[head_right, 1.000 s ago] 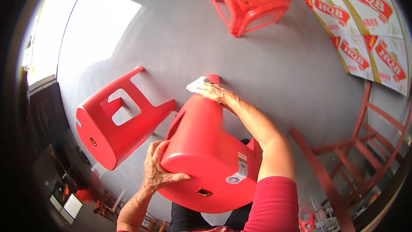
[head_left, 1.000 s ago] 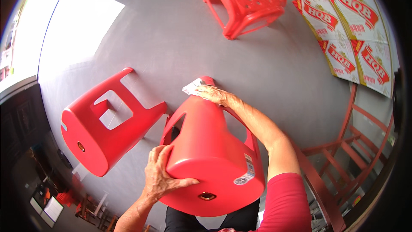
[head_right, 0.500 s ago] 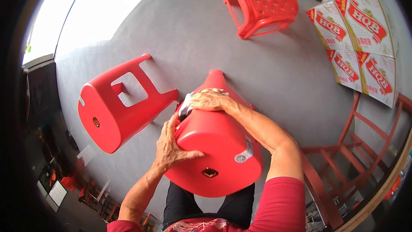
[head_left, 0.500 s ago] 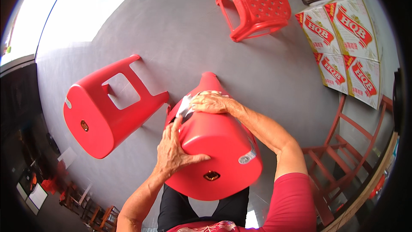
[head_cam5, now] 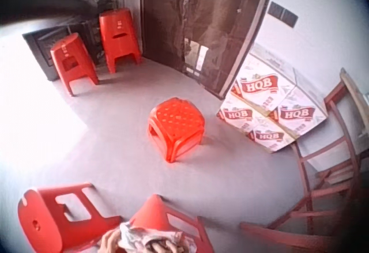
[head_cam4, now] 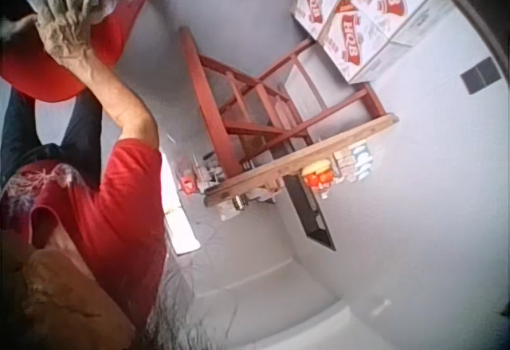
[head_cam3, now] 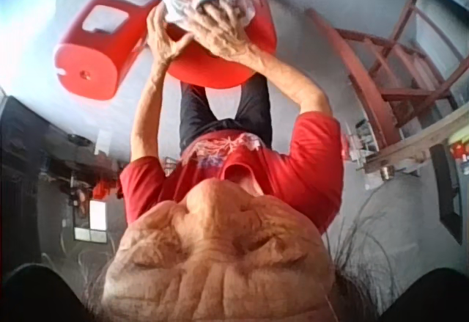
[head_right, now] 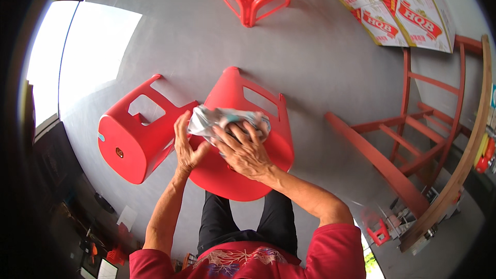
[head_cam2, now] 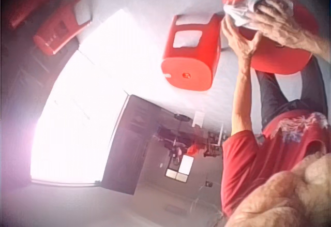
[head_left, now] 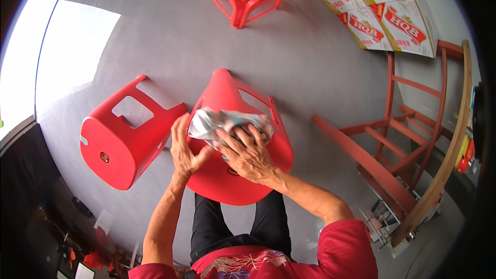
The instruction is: The person wipes the surfaces of several red plastic stools with a white cloth, turning them over to clean the undersides. They then move to a wooden table and wipe its surface with the same cloth, followed by a brown cloth. The person handles the stools and table individually, moving them into position for cleaning.
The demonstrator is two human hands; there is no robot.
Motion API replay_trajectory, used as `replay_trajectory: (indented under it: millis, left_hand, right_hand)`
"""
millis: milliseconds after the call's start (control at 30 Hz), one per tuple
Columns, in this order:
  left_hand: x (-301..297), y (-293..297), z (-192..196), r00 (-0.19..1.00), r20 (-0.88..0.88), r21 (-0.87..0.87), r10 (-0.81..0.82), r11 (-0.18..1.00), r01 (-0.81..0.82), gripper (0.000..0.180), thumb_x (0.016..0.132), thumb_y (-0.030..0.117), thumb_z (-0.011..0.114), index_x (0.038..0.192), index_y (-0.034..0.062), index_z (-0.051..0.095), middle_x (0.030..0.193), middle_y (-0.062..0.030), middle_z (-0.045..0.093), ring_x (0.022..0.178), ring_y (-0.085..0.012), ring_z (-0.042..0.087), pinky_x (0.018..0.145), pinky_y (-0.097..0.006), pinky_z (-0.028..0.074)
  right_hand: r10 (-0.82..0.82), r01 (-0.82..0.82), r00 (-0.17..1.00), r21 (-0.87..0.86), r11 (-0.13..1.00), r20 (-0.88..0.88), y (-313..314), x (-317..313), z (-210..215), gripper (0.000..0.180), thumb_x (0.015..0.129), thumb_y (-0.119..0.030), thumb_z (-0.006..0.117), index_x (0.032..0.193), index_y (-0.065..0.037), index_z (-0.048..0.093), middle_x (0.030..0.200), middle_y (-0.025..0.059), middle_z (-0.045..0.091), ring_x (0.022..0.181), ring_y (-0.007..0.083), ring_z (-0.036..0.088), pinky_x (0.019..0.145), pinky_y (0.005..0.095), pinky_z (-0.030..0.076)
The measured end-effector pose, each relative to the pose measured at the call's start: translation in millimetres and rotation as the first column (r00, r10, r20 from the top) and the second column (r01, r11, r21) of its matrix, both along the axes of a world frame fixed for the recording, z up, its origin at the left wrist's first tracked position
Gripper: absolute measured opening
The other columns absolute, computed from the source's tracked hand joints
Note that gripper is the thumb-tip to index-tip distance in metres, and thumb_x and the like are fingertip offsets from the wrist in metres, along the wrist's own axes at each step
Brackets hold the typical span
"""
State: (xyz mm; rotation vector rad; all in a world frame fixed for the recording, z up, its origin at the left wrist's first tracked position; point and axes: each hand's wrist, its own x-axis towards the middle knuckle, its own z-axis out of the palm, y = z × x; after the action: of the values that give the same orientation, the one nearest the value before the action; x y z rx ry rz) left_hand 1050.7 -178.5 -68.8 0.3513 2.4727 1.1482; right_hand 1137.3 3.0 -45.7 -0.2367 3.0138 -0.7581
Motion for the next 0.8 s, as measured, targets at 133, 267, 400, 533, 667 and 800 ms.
replay_trajectory:
  millis: [133, 267, 400, 533, 667, 800]
  left_hand:
    - [-0.5, -4.4, -4.0, 0.995, 0.086, -0.022, 0.046, 0.999, -0.044, 0.066, 0.076, 0.035, 0.068, 0.131, 0.0062, 0.044, 0.128, -0.0168, 0.044, 0.111, -0.0332, 0.052, 0.092, -0.043, 0.044]
    - [-1.5, -1.9, 0.6, 0.990, 0.134, -0.080, 0.052, 0.996, -0.042, 0.062, 0.079, 0.040, 0.066, 0.126, 0.0055, 0.048, 0.124, -0.0153, 0.048, 0.113, -0.0331, 0.052, 0.093, -0.042, 0.044]
    - [-1.4, -3.0, -2.3, 0.975, 0.189, 0.032, 0.118, 0.991, -0.126, 0.055, 0.084, 0.040, 0.061, 0.125, 0.0059, 0.048, 0.121, -0.0140, 0.049, 0.107, -0.0308, 0.054, 0.089, -0.041, 0.045]
    - [-8.9, -19.3, -9.4, 0.803, 0.570, 0.317, 0.172, 0.856, -0.408, 0.054, 0.093, 0.046, 0.046, 0.124, 0.0021, 0.051, 0.119, -0.0106, 0.057, 0.109, -0.0235, 0.052, 0.096, -0.036, 0.038]
    - [-13.2, -66.9, -17.4, 0.602, 0.708, 0.212, 0.370, 0.701, -0.681, 0.064, 0.093, 0.061, 0.036, 0.122, 0.0069, 0.053, 0.115, -0.0087, 0.059, 0.105, -0.0204, 0.052, 0.092, -0.037, 0.038]
    - [16.6, -114.8, -14.9, 0.480, 0.734, 0.075, 0.481, 0.644, -0.761, 0.055, 0.092, 0.055, 0.044, 0.117, 0.0069, 0.055, 0.109, -0.0089, 0.061, 0.097, -0.0190, 0.055, 0.081, -0.036, 0.045]
  right_hand:
    - [-0.089, 0.073, 0.992, 0.163, 0.984, 0.091, 3.1, 94.1, -1.4, 0.046, 0.080, -0.027, 0.064, 0.125, -0.023, 0.056, 0.137, 0.0014, 0.044, 0.121, 0.0263, 0.039, 0.104, 0.0516, 0.024]
    - [-0.140, 0.120, 0.983, 0.160, 0.980, 0.120, -17.9, 152.9, 7.8, 0.051, 0.080, -0.029, 0.065, 0.129, -0.024, 0.052, 0.141, 0.0023, 0.039, 0.118, 0.0273, 0.040, 0.102, 0.0516, 0.025]
    - [0.115, -0.122, 0.987, 0.060, 0.991, 0.114, -40.5, 129.9, 1.2, 0.050, 0.078, -0.028, 0.065, 0.127, -0.025, 0.052, 0.136, 0.0027, 0.045, 0.119, 0.0253, 0.038, 0.099, 0.0510, 0.026]
    - [0.337, -0.339, 0.939, 0.020, 0.941, 0.071, -58.9, 48.6, -10.8, 0.040, 0.086, -0.026, 0.052, 0.126, -0.027, 0.053, 0.135, -0.0013, 0.046, 0.121, 0.0241, 0.040, 0.103, 0.0493, 0.027]
    - [0.107, -0.099, 0.993, 0.135, 0.986, -0.052, -56.9, -11.2, -15.6, 0.033, 0.083, -0.029, 0.059, 0.116, -0.027, 0.060, 0.129, -0.0003, 0.048, 0.121, 0.0269, 0.040, 0.101, 0.0530, 0.026]
    - [-0.015, 0.040, 0.993, 0.215, 0.976, -0.117, -69.9, -68.9, -12.5, 0.022, 0.082, -0.024, 0.060, 0.098, -0.011, 0.063, 0.108, 0.0049, 0.056, 0.108, 0.0290, 0.047, 0.096, 0.0535, 0.028]
